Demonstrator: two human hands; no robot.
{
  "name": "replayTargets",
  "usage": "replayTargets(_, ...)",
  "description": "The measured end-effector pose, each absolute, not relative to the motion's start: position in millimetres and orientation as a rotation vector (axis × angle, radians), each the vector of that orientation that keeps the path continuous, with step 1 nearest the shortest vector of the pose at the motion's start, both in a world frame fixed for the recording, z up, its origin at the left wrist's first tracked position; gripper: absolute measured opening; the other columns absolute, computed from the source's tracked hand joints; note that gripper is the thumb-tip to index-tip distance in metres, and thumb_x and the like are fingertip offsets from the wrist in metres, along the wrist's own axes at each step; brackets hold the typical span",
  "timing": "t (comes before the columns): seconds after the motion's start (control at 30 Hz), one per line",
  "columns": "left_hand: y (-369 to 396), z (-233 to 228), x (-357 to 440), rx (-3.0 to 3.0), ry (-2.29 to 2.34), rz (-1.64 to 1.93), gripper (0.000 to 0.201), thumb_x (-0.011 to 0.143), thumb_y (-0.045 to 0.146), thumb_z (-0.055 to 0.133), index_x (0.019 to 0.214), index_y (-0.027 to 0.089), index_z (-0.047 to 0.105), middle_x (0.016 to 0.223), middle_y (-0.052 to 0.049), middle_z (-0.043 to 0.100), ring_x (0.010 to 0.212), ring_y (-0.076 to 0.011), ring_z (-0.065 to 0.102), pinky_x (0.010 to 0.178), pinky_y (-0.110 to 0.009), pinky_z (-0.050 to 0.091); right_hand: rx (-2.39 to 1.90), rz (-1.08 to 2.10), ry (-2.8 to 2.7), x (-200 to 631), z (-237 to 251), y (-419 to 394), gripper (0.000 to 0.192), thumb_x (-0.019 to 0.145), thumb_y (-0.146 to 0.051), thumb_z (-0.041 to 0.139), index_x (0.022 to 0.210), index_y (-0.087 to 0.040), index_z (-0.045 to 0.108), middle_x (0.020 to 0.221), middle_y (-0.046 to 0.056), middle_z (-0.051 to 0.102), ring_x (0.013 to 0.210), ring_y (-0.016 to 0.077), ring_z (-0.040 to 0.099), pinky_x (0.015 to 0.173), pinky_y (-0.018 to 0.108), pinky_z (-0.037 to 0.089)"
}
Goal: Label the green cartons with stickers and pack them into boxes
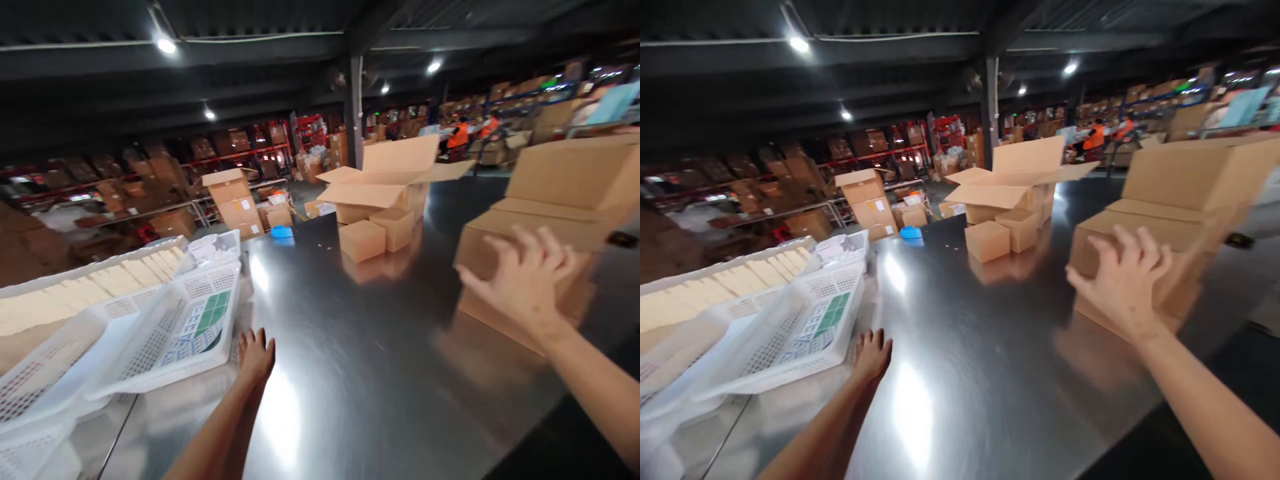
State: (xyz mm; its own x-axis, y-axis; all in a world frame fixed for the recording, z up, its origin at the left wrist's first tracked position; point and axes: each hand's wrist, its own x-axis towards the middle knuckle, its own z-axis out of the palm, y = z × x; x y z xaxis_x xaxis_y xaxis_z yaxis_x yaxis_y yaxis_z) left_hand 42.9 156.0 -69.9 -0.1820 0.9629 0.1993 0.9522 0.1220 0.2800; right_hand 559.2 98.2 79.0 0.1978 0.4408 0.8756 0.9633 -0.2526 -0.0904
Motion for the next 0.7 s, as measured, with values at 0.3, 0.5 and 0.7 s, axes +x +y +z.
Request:
replayTargets(0.3,169,-72,43,1.811,2.344,0.451,0.063,0.093,0.043,0.048,0.149,0.016,0.051,0.166,-0.018,0.031,0.157,-0.0376,0.012,0.127,-0.049,0.01,-1.589,-0.441,-1.864,483,36,354,0.077,0.081,-0.062,0.034,0.142,-0.019,0.054,0.156,0.025,0.044,0.151,0.0352,0.03,0.111,0.061,0.019)
replayTargets(0.5,172,-70,41,1.732,2.326,0.511,0.066,0.091,0.046,0.049,0.15,0.018,0.049,0.168,-0.017,0.026,0.158,-0.0367,0.007,0.127,-0.049,0.005,-1.726,-0.235,-1.685,473,-5,443,0.107,0.075,-0.084,0.008,0.145,-0.015,0.052,0.145,0.035,0.049,0.146,0.0406,0.031,0.093,0.066,0.022)
replayTargets(0.7,172,-69,46,1.811,2.382,0.326,0.062,0.095,0.043,0.045,0.15,0.015,0.049,0.165,-0.02,0.031,0.156,-0.0404,0.016,0.126,-0.052,0.012,-1.842,-0.489,-1.981,440,-1,337,0.084,0.092,-0.061,0.028,0.12,0.011,0.06,0.109,0.047,0.054,0.109,0.0545,0.049,0.08,0.06,0.03)
